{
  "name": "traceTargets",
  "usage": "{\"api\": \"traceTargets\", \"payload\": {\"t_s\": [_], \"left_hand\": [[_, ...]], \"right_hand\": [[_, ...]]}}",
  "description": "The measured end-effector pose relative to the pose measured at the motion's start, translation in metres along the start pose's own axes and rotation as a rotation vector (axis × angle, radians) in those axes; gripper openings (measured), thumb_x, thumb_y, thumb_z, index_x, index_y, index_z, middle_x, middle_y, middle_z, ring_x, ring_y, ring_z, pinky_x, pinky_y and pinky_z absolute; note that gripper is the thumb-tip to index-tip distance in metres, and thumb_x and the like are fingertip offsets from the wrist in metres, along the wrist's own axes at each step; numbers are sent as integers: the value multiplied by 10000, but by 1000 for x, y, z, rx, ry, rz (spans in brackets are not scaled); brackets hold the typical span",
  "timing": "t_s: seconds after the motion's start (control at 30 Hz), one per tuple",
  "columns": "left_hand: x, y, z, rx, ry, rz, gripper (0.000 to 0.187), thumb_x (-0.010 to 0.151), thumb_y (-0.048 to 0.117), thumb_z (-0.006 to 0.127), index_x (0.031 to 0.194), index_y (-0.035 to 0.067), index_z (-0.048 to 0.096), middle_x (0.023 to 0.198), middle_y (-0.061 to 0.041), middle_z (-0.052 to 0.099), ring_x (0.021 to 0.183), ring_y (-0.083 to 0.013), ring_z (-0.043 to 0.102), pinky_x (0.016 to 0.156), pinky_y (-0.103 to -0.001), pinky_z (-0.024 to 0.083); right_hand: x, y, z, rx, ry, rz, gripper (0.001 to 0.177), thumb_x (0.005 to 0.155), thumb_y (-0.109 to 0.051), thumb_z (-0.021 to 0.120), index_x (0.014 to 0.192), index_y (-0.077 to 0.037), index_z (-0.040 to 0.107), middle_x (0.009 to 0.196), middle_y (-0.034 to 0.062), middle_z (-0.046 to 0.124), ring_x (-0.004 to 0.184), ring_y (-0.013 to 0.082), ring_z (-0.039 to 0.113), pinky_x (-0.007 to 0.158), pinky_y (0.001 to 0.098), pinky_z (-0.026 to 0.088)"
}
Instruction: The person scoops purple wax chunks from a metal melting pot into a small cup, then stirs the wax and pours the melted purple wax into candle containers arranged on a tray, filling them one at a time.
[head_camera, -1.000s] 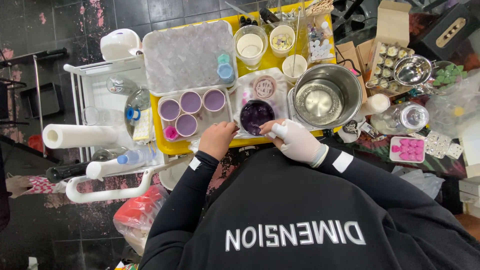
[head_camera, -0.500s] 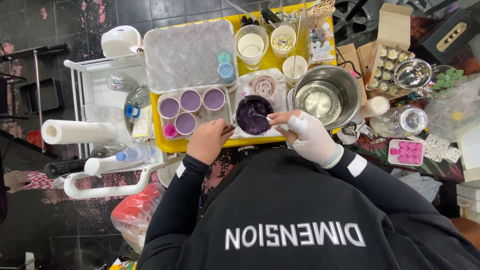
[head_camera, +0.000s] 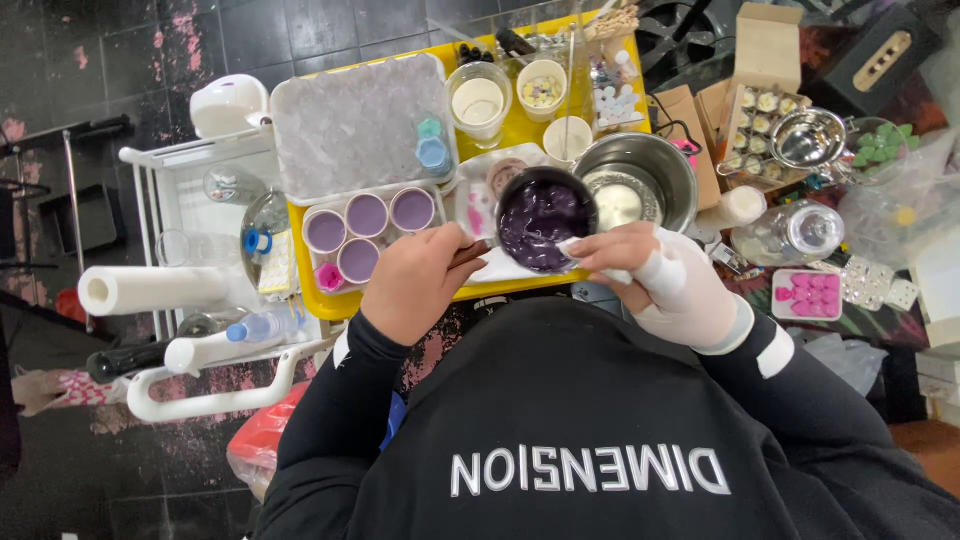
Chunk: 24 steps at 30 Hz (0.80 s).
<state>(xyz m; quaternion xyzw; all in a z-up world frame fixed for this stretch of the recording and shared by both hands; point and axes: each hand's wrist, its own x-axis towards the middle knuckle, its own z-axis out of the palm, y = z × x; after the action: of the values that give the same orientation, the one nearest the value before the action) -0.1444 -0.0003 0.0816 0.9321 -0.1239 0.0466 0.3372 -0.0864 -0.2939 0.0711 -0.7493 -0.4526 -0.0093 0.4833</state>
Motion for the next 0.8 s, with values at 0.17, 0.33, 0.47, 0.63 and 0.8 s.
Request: {"api": "traceTargets", "payload": {"t_s": [0.17, 0.33, 0.47, 0.63, 0.8], "left_hand": [[23, 3, 19, -16, -34, 91, 234, 920, 210, 739, 922, 35, 584, 875, -125, 686, 845, -364, 655, 713, -468, 491], [47, 1, 40, -52, -75, 129, 218, 902, 209, 749, 936, 44, 610, 856, -134, 677, 828, -363, 653, 707, -472, 493], [65, -4, 60, -93, -118, 149, 240, 911, 215, 755, 916, 37, 594, 851, -137, 677, 822, -364, 652, 690, -473, 487], [75, -15, 81, -185, -143, 180, 241, 904, 222, 744, 922, 48, 579, 855, -108, 691, 819, -342, 670, 683, -455, 501], [81, -25, 89, -96, -224, 103, 262, 901, 246, 774, 904, 58, 592, 796, -129, 670, 796, -340, 668, 672, -457, 494]], "right_hand": [[-5, 9, -17, -209, 49, -16, 339, 822, 111, 664, 1070, -108, 591, 1195, 85, 720, 1070, 310, 698, 914, 408, 552], [-18, 5, -42, -387, 157, 143, 296, 865, 94, 737, 1042, -109, 613, 1139, 66, 743, 1004, 287, 705, 840, 413, 496], [-38, 8, -54, -370, 224, 222, 273, 944, 63, 725, 1133, -84, 597, 1171, 81, 709, 1043, 297, 684, 905, 373, 529], [-48, 4, -50, -347, 240, 302, 261, 960, 55, 708, 1153, -101, 629, 1106, 77, 699, 1009, 267, 699, 825, 325, 540], [-47, 8, -33, -292, 243, 321, 245, 947, 18, 734, 1136, -93, 625, 1092, 76, 713, 1001, 260, 715, 841, 352, 553]]}}
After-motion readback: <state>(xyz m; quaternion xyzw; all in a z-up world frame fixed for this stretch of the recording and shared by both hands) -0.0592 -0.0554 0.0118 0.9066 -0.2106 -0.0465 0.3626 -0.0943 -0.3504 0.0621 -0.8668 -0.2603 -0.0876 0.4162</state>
